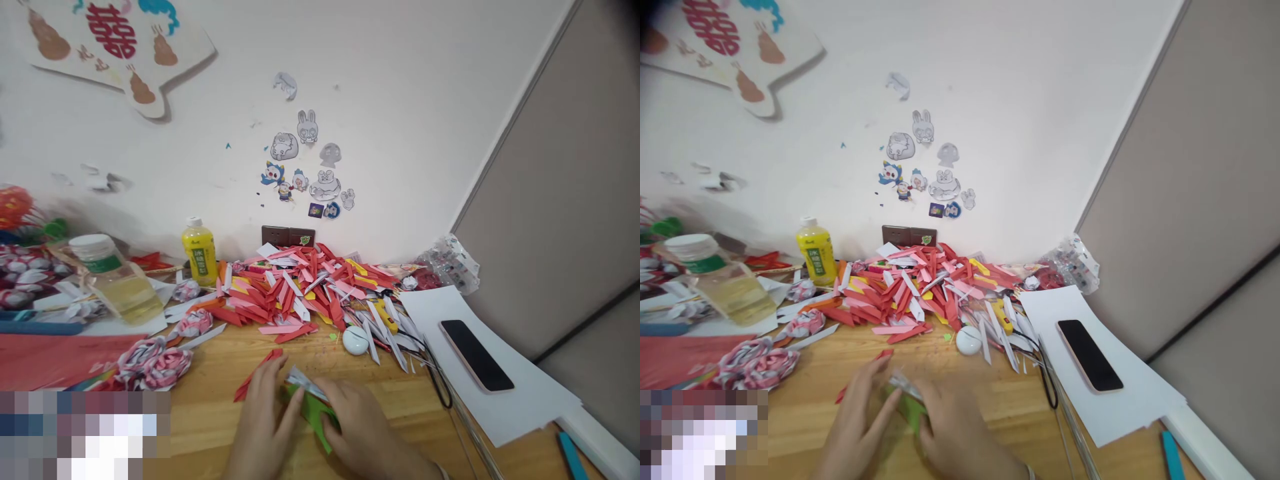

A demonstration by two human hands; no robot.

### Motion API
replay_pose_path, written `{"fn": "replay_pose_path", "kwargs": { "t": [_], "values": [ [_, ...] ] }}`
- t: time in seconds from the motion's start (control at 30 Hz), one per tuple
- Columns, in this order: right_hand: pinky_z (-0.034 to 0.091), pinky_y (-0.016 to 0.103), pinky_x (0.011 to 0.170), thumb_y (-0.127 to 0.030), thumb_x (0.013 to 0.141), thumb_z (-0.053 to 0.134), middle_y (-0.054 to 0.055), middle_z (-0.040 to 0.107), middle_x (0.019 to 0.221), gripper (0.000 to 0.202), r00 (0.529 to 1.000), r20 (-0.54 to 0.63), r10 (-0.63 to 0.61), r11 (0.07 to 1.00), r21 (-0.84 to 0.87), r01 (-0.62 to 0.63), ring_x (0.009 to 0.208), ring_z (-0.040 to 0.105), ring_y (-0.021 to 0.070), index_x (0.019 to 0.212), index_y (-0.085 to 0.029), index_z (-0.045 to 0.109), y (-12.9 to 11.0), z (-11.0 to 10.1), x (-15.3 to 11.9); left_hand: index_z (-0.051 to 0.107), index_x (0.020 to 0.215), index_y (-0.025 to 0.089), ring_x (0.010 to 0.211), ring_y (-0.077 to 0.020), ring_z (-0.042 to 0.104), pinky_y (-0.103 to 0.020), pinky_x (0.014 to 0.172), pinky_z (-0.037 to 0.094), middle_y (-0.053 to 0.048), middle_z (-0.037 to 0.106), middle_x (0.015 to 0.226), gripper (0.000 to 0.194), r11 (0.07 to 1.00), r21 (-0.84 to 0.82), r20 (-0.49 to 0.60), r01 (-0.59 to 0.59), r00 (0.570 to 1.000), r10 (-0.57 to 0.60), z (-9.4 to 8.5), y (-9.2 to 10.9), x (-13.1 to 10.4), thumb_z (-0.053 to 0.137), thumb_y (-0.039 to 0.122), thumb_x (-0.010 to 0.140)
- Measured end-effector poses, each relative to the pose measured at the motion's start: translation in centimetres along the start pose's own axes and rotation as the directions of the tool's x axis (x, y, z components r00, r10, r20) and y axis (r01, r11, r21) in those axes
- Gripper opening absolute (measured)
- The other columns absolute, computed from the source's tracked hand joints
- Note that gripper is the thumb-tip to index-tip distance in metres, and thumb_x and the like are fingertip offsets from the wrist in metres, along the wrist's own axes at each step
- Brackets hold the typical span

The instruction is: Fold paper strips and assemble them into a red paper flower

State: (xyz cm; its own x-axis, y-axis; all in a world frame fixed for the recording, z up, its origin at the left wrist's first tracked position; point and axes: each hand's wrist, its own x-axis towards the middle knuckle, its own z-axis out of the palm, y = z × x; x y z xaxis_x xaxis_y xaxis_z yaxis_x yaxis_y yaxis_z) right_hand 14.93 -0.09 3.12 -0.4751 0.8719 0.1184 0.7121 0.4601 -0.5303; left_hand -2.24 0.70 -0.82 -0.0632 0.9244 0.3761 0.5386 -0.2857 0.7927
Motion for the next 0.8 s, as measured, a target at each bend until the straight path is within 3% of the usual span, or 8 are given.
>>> {"fn": "replay_pose_path", "kwargs": {
  "t": [0.27,0.43,0.8],
  "values": [
    [0.038,0.032,0.088,-0.023,0.075,0.055,0.006,0.061,0.112,0.045,0.998,0.048,-0.038,0.999,-0.007,0.038,0.101,0.054,0.0233,0.120,-0.022,0.052,-0.8,-1.0,-0.4,0.050,0.116,0.017,0.108,-0.0264,0.059,-0.047,0.096,0.044,-0.014,0.063,0.115,0.042,0.965,-0.210,0.064,0.160,0.987,-0.149,0.4,-0.1,0.2,0.044,0.043,0.083],
    [0.038,0.030,0.089,-0.016,0.072,0.052,0.005,0.059,0.116,0.051,0.995,0.089,-0.034,0.998,0.051,0.029,0.104,0.053,0.0227,0.122,-0.024,0.050,-0.6,-1.4,-0.4,0.049,0.119,0.017,0.112,-0.0257,0.057,-0.046,0.101,0.039,-0.014,0.061,0.121,0.046,0.938,-0.250,0.121,0.241,0.969,-0.217,0.3,-0.2,0.2,0.039,0.046,0.085],
    [0.036,0.029,0.094,-0.020,0.076,0.056,0.006,0.057,0.121,0.050,0.999,0.051,-0.010,0.977,0.213,-0.001,0.109,0.052,0.0212,0.126,-0.022,0.048,-0.9,-1.5,-0.2,0.052,0.117,0.017,0.114,-0.0255,0.055,-0.045,0.100,0.041,-0.012,0.064,0.117,0.042,0.950,-0.225,0.144,0.217,0.971,-0.188,0.4,-0.1,0.2,0.042,0.042,0.085]
  ]
}}
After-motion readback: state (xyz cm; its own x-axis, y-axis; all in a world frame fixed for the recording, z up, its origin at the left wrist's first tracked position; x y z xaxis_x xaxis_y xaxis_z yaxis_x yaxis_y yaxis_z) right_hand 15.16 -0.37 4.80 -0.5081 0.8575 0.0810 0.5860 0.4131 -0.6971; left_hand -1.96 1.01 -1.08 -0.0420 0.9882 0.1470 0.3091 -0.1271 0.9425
